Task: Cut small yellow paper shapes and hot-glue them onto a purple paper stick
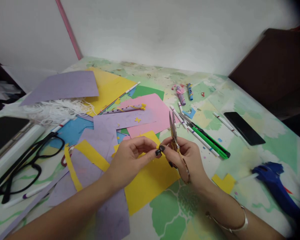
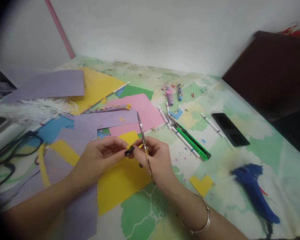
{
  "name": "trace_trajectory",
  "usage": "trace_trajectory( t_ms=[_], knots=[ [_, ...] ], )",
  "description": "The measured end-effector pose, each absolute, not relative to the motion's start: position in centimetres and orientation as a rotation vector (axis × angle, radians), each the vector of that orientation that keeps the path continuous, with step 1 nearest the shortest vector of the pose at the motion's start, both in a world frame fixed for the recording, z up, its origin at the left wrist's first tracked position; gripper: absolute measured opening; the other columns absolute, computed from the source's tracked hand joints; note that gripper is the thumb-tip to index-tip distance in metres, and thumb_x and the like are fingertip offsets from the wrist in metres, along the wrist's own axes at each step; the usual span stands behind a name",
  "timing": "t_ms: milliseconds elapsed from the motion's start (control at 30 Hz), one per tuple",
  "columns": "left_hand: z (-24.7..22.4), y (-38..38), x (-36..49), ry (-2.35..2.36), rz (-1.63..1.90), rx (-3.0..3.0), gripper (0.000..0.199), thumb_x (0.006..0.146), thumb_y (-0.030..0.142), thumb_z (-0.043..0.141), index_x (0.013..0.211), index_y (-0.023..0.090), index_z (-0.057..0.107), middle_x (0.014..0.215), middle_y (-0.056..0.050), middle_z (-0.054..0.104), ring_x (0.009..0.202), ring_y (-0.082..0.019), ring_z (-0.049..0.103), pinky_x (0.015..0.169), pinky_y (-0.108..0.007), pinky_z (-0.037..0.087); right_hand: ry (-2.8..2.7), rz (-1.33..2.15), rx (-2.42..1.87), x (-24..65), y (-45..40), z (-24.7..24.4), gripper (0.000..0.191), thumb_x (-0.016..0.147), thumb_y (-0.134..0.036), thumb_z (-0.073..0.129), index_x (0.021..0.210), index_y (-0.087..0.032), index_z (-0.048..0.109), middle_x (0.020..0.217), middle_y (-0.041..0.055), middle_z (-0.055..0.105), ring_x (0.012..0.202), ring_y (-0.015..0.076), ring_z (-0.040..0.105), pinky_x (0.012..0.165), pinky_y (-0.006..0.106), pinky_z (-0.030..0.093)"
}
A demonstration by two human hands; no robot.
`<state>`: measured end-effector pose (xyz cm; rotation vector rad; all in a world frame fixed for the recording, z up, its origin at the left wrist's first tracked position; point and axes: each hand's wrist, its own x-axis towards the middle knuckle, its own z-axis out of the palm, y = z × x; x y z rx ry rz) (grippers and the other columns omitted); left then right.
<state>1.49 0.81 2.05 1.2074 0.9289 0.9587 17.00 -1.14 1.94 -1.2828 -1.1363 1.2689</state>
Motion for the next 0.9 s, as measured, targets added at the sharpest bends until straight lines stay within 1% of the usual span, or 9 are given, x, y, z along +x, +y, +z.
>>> trace_trajectory(
  t_ms=[100,200,300,367,433,533,667,900],
  knots=[
    [2.0,0.9,1.4,0.91,0.957,1.121,0.007,0.07,0.016,0.074,0.072,0.017,0.068,0.068,0.002,0.069,0.065,-0.01,0.065,0.065,-0.019,0.05,-1.221,1.177,-1.31,17.0,-1.3,2.0,0.016,0.074,-0.032,0.066,0.071,-0.017,0.059,0.05,-0.0059,0.049,0.043,0.0056,0.039,0.039,0.017,0.03],
    [1.8,1.0,1.2,0.864,0.985,0.999,0.006,0.073,0.019,0.074,0.075,0.017,0.069,0.072,0.001,0.07,0.069,-0.01,0.066,0.068,-0.019,0.049,-1.43,0.899,-1.353,17.0,-1.6,1.8,0.02,0.073,-0.028,0.064,0.064,-0.019,0.049,0.052,-0.0071,0.042,0.046,0.0059,0.036,0.042,0.018,0.029],
    [1.6,1.1,1.1,0.825,0.994,0.844,0.009,0.072,0.021,0.076,0.077,0.017,0.069,0.075,0.001,0.07,0.074,-0.01,0.065,0.073,-0.02,0.049,-1.681,0.615,-1.365,16.8,-2.0,1.5,0.025,0.07,-0.023,0.064,0.064,-0.02,0.04,0.05,-0.0095,0.036,0.044,0.0048,0.032,0.042,0.018,0.025],
    [1.5,1.0,1.2,0.788,0.981,0.768,0.01,0.072,0.021,0.076,0.078,0.016,0.069,0.076,0.0,0.069,0.076,-0.011,0.065,0.074,-0.021,0.049,-1.784,0.482,-1.367,16.7,-2.2,1.2,0.029,0.07,-0.025,0.066,0.065,-0.021,0.037,0.049,-0.0107,0.034,0.042,0.0041,0.03,0.041,0.018,0.023],
    [1.5,0.8,1.3,0.761,0.971,0.734,0.011,0.072,0.021,0.076,0.079,0.015,0.07,0.077,-0.001,0.069,0.075,-0.011,0.064,0.072,-0.02,0.049,-1.837,0.384,-1.369,16.6,-2.2,0.9,0.036,0.072,-0.032,0.068,0.066,-0.021,0.034,0.048,-0.0115,0.032,0.04,0.0038,0.028,0.04,0.018,0.021],
    [1.4,0.6,1.5,0.767,0.952,0.704,0.013,0.071,0.021,0.077,0.082,0.016,0.07,0.079,-0.001,0.069,0.075,-0.011,0.064,0.068,-0.019,0.048,-1.889,0.28,-1.351,16.5,-2.2,0.5,0.039,0.075,-0.039,0.066,0.067,-0.022,0.032,0.048,-0.0115,0.031,0.04,0.0042,0.026,0.04,0.019,0.022],
    [1.3,0.4,1.6,0.764,0.929,0.677,0.016,0.071,0.021,0.077,0.085,0.017,0.071,0.08,-0.001,0.068,0.076,-0.012,0.064,0.068,-0.02,0.049,-1.929,0.205,-1.346,16.6,-2.2,0.3,0.034,0.08,-0.041,0.06,0.069,-0.022,0.035,0.048,-0.0107,0.033,0.039,0.0052,0.029,0.04,0.02,0.023],
    [1.3,0.3,1.7,0.76,0.918,0.634,0.017,0.07,0.023,0.078,0.085,0.017,0.07,0.079,-0.001,0.07,0.077,-0.013,0.066,0.067,-0.02,0.05,-1.919,0.172,-1.35,16.5,-2.2,0.3,0.034,0.082,-0.045,0.058,0.07,-0.021,0.036,0.048,-0.0107,0.033,0.039,0.0054,0.029,0.039,0.019,0.025]
  ],
)
